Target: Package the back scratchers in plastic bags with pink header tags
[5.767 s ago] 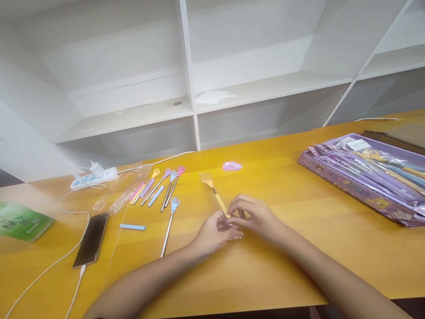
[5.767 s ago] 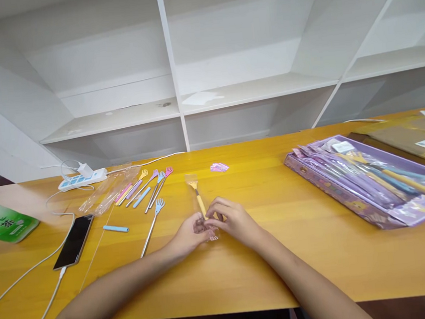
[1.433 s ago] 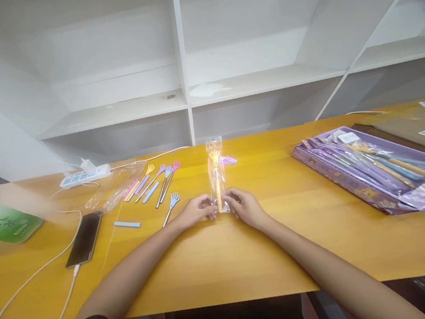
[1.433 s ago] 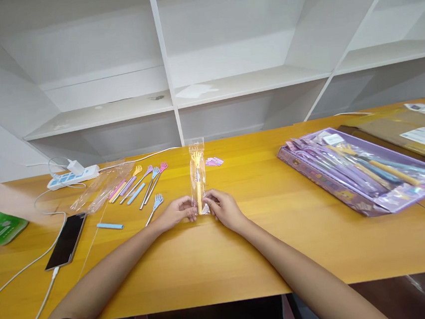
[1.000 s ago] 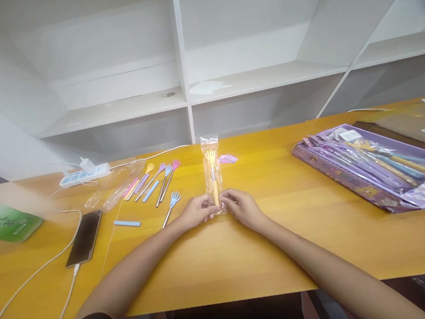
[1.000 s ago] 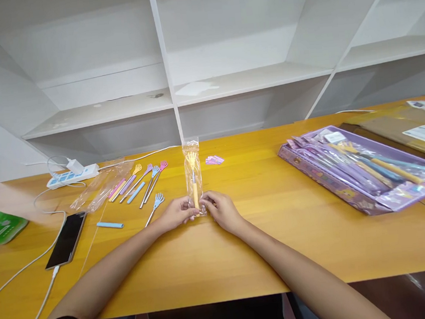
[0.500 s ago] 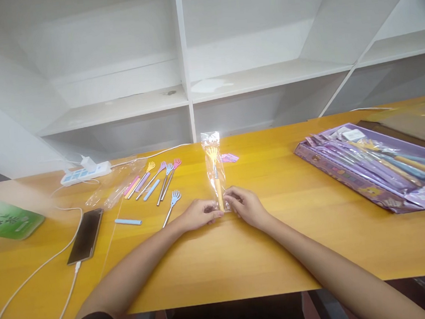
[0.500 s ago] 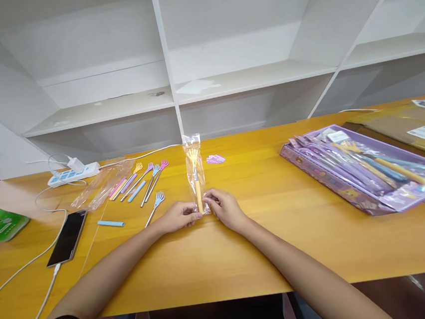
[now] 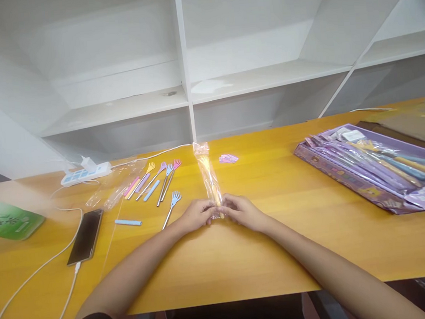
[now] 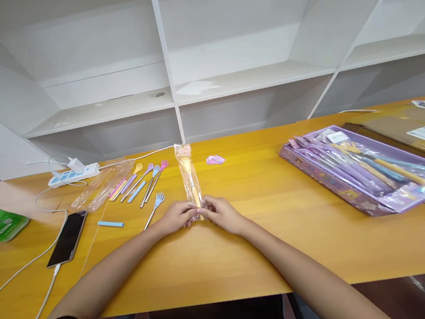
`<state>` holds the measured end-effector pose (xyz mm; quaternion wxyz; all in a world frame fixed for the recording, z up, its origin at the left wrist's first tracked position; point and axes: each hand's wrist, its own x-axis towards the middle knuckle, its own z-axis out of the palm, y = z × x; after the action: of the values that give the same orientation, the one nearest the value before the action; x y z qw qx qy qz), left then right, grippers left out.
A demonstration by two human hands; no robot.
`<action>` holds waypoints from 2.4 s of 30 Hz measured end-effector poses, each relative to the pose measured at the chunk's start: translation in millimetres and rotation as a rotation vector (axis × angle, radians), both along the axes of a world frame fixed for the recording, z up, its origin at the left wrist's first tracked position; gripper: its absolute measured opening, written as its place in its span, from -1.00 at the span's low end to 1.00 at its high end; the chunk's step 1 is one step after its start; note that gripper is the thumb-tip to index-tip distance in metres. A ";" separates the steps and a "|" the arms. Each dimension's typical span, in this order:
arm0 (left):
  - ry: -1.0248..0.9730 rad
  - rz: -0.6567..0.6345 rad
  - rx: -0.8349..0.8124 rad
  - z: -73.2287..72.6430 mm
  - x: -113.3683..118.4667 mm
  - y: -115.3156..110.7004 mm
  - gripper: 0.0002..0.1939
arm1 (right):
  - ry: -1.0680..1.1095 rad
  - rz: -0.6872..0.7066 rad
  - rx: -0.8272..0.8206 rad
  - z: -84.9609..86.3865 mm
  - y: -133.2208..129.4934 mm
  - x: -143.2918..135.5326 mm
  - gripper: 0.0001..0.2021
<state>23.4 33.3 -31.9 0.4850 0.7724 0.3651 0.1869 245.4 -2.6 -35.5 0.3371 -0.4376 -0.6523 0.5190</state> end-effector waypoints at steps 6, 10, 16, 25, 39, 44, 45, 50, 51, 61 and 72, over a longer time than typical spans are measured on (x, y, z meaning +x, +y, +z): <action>-0.067 -0.048 -0.092 -4.2 -1.2 2.6 -0.51 | 0.104 0.023 -0.057 -2.2 6.3 4.8 -0.53; -0.305 0.027 -0.236 -3.7 0.9 5.0 -0.52 | 0.121 0.107 -0.044 4.3 3.9 6.6 -0.56; -0.453 0.106 -0.316 -1.3 -2.4 12.1 -0.52 | 0.082 0.164 -0.181 5.5 3.0 6.9 -0.51; -0.360 0.080 -0.226 -3.7 1.8 4.4 -0.53 | 0.190 -0.049 -0.157 -3.0 15.1 10.6 -0.48; -0.422 0.180 -0.020 1.7 1.4 6.7 -0.52 | 0.076 0.226 -0.210 11.1 3.4 9.2 -0.49; -0.464 0.219 -0.044 -0.6 2.2 8.9 -0.59 | 0.092 0.279 -0.231 10.8 0.9 8.7 -0.56; -0.470 0.240 -0.049 -0.5 2.4 9.2 -0.62 | 0.093 0.290 -0.236 10.1 0.3 8.6 -0.56; -0.516 0.324 -0.044 -0.7 4.0 9.6 -0.68 | 0.077 0.317 -0.235 4.9 -0.8 8.5 -0.55; -0.534 0.336 -0.037 -1.0 4.4 9.4 -0.68 | 0.077 0.316 -0.234 4.0 -0.5 8.5 -0.55; -0.450 0.223 0.031 1.0 3.9 5.4 -0.68 | 0.039 0.329 -0.194 6.9 -2.6 8.3 -0.54; -0.362 0.275 0.149 -9.9 1.2 15.7 -0.47 | -0.330 -0.567 0.346 -18.3 120.0 43.0 -0.70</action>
<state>24.7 49.0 -41.8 0.4542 0.7028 0.3592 0.4131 288.3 117.4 -53.8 0.4267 -0.6156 -0.6286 0.2095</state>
